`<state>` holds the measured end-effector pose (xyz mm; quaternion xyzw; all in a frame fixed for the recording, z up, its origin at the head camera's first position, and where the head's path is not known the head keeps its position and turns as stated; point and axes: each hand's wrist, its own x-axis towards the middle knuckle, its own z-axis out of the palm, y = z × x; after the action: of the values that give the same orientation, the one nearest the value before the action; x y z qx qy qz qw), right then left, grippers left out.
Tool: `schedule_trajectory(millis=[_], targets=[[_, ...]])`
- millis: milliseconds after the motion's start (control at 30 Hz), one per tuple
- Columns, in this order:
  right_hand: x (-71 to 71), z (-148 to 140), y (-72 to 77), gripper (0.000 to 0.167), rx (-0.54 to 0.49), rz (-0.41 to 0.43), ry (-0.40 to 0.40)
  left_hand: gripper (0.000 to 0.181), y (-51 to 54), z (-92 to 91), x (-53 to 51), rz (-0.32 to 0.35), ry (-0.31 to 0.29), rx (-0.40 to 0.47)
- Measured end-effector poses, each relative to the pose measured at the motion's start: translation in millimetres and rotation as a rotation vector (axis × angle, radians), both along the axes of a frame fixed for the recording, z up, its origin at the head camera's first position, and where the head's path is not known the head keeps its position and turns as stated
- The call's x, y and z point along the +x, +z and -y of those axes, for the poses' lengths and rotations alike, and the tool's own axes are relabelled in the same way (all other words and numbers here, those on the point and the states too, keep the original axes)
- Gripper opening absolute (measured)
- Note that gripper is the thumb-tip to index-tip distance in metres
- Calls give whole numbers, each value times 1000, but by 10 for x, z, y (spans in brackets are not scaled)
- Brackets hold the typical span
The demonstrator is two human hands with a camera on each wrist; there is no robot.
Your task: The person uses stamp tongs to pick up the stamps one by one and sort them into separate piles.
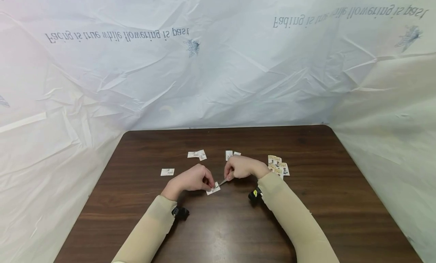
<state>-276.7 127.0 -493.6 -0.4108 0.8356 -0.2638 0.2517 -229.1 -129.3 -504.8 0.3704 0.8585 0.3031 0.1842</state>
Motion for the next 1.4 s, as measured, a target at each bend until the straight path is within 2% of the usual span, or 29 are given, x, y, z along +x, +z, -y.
schedule_trajectory(millis=[133,233,433,533,767,967,1100,1400], targets=[[5,-15,-17,11,7,0,-12,17,-9,6,1,39,31,-9],[46,-42,-25,9,2,16,-41,14,-16,-1,0,43,47,-16],[253,-99,-63,3,-75,9,-130,11,-21,-25,14,18,92,-32],[407,-125,-120,6,-113,20,-219,14,-20,-37,26,10,122,-38],[788,-83,-243,13,-200,105,-485,20,-20,-51,41,-20,173,-39],[994,-19,-246,15,-249,156,-618,21,-16,-59,37,-23,184,-31],[1040,14,-244,13,-261,162,-660,21,-16,-60,42,-21,188,-28],[1083,65,-273,9,-280,107,-644,21,-9,-49,60,-8,192,-27]])
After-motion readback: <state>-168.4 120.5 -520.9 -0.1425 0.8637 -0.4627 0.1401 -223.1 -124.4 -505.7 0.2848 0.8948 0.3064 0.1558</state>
